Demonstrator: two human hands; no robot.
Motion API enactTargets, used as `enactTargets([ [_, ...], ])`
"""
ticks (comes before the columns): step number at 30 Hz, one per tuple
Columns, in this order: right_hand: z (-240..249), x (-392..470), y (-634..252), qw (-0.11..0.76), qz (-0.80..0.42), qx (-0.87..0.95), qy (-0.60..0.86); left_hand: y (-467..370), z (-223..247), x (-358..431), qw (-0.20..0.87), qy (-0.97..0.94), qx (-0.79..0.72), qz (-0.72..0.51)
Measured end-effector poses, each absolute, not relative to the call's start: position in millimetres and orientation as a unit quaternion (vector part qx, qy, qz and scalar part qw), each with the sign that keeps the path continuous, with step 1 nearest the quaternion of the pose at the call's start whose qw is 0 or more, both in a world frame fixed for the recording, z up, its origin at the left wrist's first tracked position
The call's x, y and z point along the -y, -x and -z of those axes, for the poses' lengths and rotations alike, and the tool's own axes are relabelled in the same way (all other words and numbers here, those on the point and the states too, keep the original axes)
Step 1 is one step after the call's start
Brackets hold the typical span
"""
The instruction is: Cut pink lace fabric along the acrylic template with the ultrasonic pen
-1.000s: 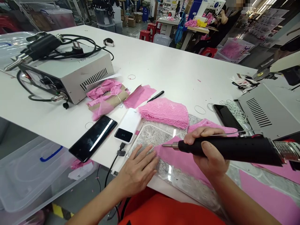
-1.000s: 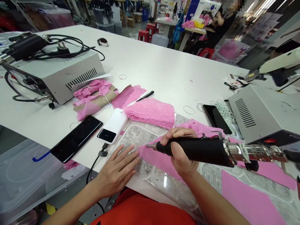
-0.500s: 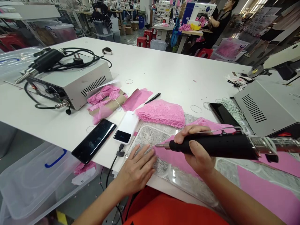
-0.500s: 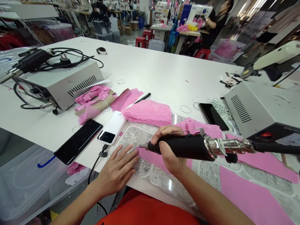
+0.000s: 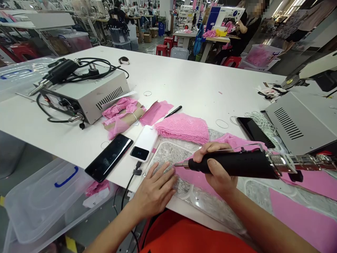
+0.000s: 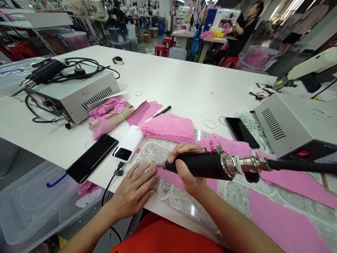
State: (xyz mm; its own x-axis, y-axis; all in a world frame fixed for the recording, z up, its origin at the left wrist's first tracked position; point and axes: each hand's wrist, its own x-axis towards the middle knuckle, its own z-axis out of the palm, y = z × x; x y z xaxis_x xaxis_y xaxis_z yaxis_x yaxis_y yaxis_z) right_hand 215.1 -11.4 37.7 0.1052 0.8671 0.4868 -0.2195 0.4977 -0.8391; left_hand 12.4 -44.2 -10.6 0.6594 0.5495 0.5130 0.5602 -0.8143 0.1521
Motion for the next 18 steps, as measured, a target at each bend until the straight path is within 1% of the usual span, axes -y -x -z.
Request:
enactTargets([
  [10, -38.9, 11.0, -213.6, 0.682, -0.409, 0.532, 0.29, -13.3, 10.5, 43.7, 0.012, 0.91, 0.307, 0.278],
  [14, -60.5, 10.4, -228.4, 0.725, -0.399, 0.488, 0.276, -9.5, 11.8, 41.6, 0.027, 0.914, 0.293, 0.28],
  [18, -91.3, 19.4, -280.7, 0.772, -0.331, 0.465, 0.28, -9.3, 15.9, 37.8, 0.047, 0.907, 0.271, 0.319],
])
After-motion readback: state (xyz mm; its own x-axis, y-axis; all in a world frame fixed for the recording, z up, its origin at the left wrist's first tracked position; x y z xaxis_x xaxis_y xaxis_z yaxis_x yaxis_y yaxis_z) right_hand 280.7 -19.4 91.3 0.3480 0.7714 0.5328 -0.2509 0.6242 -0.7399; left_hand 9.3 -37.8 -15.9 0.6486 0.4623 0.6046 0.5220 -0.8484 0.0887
